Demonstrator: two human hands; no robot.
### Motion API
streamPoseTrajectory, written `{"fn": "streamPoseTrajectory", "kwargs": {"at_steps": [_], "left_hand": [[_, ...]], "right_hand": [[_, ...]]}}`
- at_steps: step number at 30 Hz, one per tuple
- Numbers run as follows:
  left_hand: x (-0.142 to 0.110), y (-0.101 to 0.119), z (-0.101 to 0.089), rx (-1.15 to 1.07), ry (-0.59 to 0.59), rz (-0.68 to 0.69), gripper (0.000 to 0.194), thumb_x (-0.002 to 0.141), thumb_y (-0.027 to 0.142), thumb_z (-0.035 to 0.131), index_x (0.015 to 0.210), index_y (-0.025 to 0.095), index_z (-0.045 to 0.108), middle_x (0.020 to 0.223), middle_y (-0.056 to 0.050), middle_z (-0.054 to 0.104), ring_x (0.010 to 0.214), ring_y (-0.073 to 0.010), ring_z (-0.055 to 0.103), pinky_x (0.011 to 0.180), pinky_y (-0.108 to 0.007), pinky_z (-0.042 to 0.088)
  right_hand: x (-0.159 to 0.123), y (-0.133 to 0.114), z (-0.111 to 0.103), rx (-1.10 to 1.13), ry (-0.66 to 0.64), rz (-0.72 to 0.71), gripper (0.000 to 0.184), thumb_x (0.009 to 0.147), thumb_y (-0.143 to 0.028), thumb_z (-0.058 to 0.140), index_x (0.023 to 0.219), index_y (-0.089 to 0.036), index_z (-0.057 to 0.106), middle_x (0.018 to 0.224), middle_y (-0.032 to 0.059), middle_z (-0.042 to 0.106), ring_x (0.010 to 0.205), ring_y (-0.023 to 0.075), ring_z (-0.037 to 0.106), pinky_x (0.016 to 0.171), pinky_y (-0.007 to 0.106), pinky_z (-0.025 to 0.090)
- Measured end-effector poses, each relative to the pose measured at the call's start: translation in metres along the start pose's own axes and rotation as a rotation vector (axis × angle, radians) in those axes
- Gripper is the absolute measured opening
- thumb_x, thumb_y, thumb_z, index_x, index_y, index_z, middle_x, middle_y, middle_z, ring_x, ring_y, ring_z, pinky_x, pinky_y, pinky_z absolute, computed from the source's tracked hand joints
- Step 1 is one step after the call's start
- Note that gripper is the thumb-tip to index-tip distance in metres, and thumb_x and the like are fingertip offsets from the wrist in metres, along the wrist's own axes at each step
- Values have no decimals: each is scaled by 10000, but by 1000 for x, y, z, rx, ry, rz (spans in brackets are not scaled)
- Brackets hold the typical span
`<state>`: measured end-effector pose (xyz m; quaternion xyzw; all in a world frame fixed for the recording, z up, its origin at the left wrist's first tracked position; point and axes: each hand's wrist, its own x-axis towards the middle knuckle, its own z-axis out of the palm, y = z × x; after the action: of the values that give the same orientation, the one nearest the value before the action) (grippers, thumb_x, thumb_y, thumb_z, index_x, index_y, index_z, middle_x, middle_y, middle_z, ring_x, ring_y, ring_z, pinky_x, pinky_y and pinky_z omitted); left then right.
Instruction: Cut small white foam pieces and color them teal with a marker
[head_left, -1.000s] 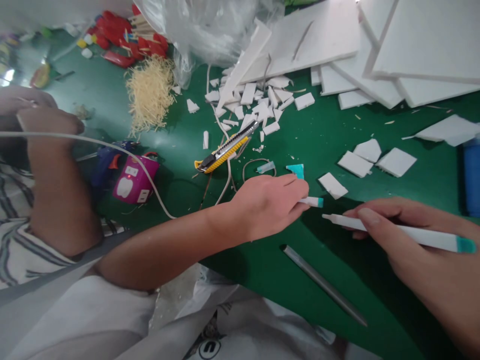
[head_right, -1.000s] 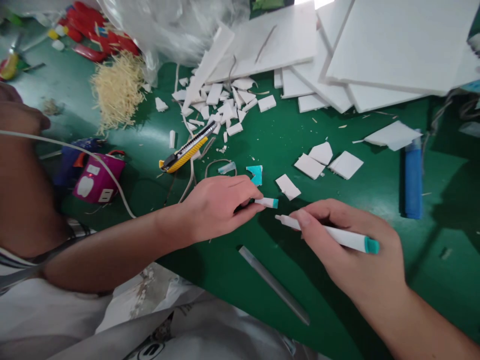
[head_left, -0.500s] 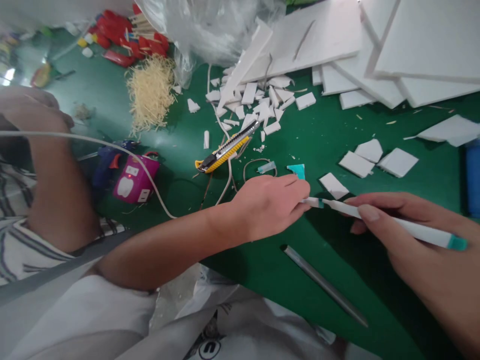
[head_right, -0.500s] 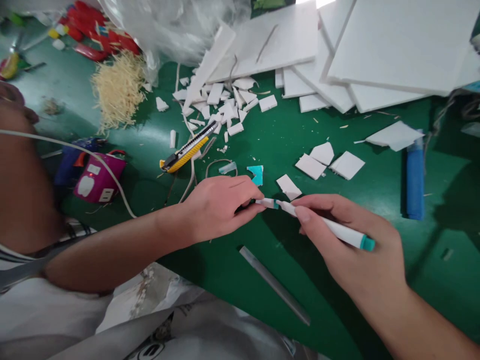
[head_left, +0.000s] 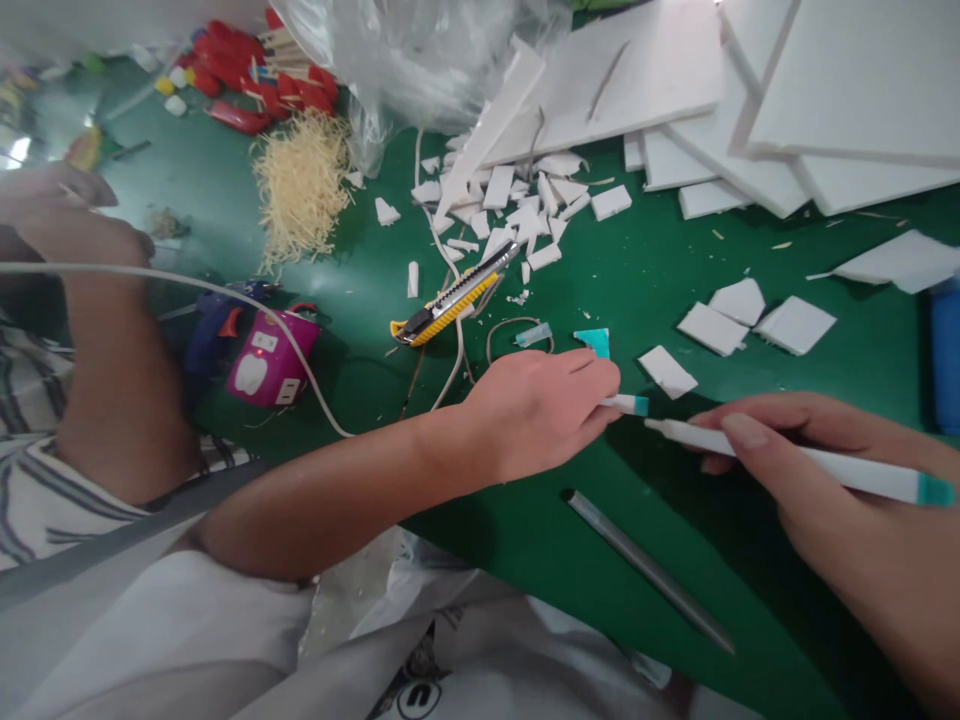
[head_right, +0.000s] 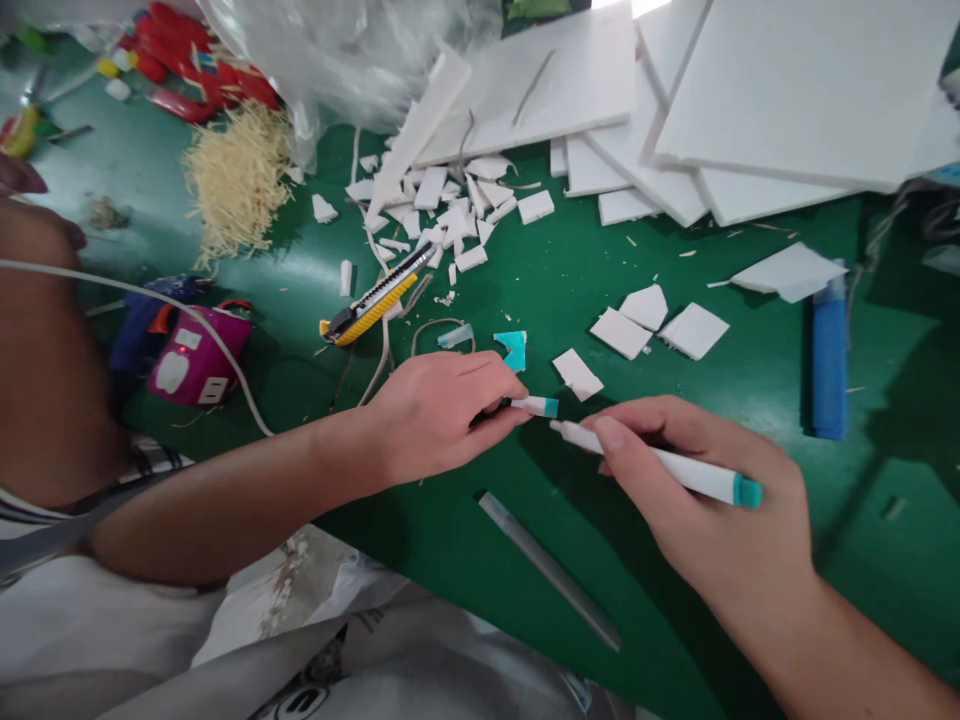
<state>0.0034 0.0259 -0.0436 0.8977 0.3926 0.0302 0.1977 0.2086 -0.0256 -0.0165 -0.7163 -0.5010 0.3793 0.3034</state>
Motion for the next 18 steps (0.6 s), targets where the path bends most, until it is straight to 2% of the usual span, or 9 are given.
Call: {"fn": "streamPoseTrajectory", "kwargs": {"at_steps": [2,5,8,11,16,18], "left_hand": [[0,1,0,4,-7,-5,244,1018,352,469,920,194,628,858,4,674,803,-174,663,643,-298,433],[0,1,-1,2,-17,-7,239,1017,347,474,943,193,640,879,0,679,826,-181,667,655,-305,442],[0,2,-2,6,-27,-9,227,1012,342,486,962,191,647,892,-1,680,840,-187,672,665,-311,451],[0,2,-1,21,-27,-12,244,1015,348,477,937,192,647,864,1,671,805,-187,667,640,-312,441],[0,2,-1,27,-14,-6,225,1010,344,488,947,193,642,877,3,673,829,-186,670,650,-312,449],[0,2,-2,30,-22,-9,244,1016,349,472,935,193,642,869,3,670,817,-187,669,644,-315,449]], "right_hand": [[-2,-1,0,4,28,23,67,760,-400,699,737,-367,753,653,-10,706,569,176,636,392,301,378],[-3,-1,0,-6,22,-4,83,750,-385,704,682,-360,743,634,-19,694,526,161,598,397,299,367],[-3,0,0,17,-9,-18,140,749,-363,699,611,-346,712,593,-25,673,515,158,591,465,298,444],[0,1,0,65,6,11,80,756,-376,700,686,-358,735,639,-20,696,585,172,642,526,299,503],[0,2,-1,-9,-9,-15,169,757,-423,689,609,-344,706,608,-11,685,527,174,607,473,311,463],[-1,1,-1,-10,6,-1,128,762,-426,685,667,-354,730,628,-5,696,541,185,617,441,314,438]]}}
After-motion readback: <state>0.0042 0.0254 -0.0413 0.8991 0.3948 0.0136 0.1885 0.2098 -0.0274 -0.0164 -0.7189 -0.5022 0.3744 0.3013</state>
